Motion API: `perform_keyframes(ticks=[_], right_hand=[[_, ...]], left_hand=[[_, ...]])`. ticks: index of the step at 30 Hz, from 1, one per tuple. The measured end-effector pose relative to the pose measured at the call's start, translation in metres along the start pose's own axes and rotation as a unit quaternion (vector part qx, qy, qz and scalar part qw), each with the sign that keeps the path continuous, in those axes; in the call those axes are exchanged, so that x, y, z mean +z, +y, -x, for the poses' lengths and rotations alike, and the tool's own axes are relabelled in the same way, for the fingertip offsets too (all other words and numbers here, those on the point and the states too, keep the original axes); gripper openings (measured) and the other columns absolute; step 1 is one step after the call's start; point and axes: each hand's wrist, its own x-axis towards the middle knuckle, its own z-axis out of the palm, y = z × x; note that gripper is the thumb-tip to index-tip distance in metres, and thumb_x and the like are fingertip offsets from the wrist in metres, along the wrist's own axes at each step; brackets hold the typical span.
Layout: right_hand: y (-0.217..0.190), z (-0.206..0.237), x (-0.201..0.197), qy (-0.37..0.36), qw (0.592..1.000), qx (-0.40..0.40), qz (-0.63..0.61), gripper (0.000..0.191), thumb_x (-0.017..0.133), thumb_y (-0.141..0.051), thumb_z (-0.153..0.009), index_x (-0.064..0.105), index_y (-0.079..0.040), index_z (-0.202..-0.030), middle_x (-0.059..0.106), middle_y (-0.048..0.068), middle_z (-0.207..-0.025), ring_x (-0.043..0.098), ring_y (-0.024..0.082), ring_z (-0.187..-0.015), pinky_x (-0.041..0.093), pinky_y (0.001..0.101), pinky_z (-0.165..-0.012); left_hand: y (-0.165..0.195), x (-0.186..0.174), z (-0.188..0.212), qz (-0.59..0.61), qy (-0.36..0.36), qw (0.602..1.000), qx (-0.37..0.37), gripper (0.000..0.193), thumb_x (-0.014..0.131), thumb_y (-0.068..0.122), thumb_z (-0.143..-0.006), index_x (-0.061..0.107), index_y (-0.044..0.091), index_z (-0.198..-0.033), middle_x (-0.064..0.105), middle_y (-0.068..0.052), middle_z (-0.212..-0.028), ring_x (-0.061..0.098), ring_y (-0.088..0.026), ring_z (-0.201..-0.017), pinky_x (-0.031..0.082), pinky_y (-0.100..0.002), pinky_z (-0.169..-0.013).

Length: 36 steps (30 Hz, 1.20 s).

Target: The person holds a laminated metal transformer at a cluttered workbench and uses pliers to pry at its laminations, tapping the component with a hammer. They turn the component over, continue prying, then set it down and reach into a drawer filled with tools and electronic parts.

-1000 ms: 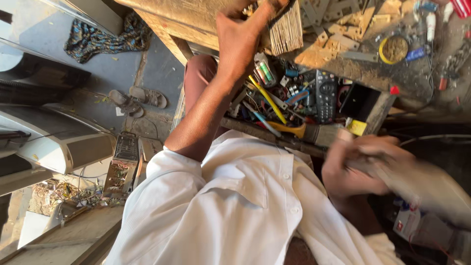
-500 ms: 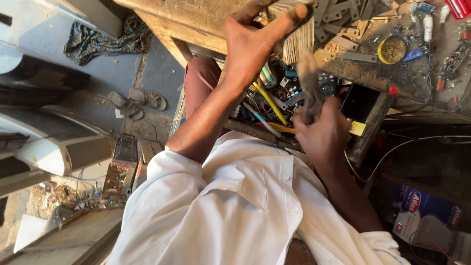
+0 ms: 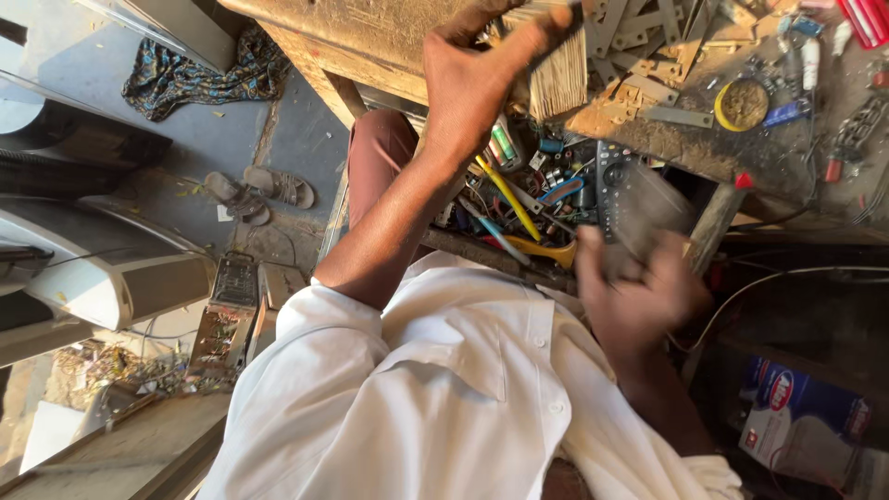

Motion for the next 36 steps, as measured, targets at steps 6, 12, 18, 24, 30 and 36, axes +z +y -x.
perform_keyframes(ticks=[6,12,18,24,30,36], right_hand=[[-0.002,-0.004,0.006,-0.065,0.989,0.11,0.08,0.039,0.087,-0.011,-0.091,0.049,-0.003,-0.083,0.048,0.009,-0.064,0.047,0.024,-0.055,0.04,0.0358,-0.05],[-0.003,-0.002,-0.008,0.109,0.991,0.059,-0.053,0.041,0.085,-0.017,-0.087,0.047,-0.003,-0.091,0.054,0.013,-0.081,0.056,0.024,-0.065,0.047,0.0384,-0.06],[0.011,0.004,0.01,-0.055,0.991,0.023,0.123,0.042,0.087,-0.011,-0.087,0.046,-0.005,-0.081,0.05,0.01,-0.071,0.053,0.027,-0.062,0.044,0.0428,-0.059],[0.014,0.015,-0.005,0.176,0.952,0.177,-0.177,0.04,0.087,-0.016,-0.084,0.048,-0.008,-0.09,0.052,0.006,-0.072,0.049,0.021,-0.055,0.043,0.0343,-0.052],[0.002,-0.008,0.005,-0.097,0.994,0.019,0.052,0.033,0.087,-0.015,-0.086,0.06,-0.001,-0.099,0.062,0.012,-0.084,0.065,0.031,-0.07,0.049,0.0397,-0.065],[-0.017,-0.01,-0.013,0.022,0.999,0.05,-0.004,0.037,0.086,-0.01,-0.103,0.053,-0.001,-0.091,0.055,0.016,-0.089,0.057,0.032,-0.072,0.05,0.0422,-0.069]], left_hand=[[-0.003,0.003,0.002,0.031,-0.016,0.996,0.085,0.024,0.085,0.021,-0.088,0.078,-0.002,-0.096,0.075,0.001,-0.086,0.064,-0.003,-0.077,0.053,-0.023,-0.067],[-0.002,-0.003,0.003,0.053,-0.006,0.998,0.044,0.021,0.081,0.017,-0.089,0.081,0.001,-0.101,0.078,0.0,-0.085,0.062,-0.003,-0.069,0.048,-0.022,-0.059],[-0.011,-0.002,0.002,0.029,0.003,0.999,0.034,0.022,0.085,0.014,-0.086,0.078,-0.004,-0.097,0.076,-0.005,-0.088,0.064,-0.006,-0.074,0.052,-0.024,-0.062],[-0.023,-0.008,-0.004,0.088,-0.008,0.995,0.05,0.025,0.079,0.015,-0.092,0.079,-0.004,-0.107,0.08,-0.006,-0.098,0.074,-0.01,-0.087,0.061,-0.026,-0.079],[-0.025,-0.005,-0.002,0.075,0.013,0.997,-0.023,0.03,0.08,0.017,-0.086,0.078,-0.005,-0.106,0.077,-0.006,-0.088,0.066,-0.009,-0.072,0.054,-0.026,-0.063],[-0.024,-0.007,-0.005,0.066,0.013,0.997,0.033,0.023,0.079,0.015,-0.091,0.079,-0.006,-0.099,0.077,-0.003,-0.09,0.068,-0.008,-0.081,0.056,-0.027,-0.072]])
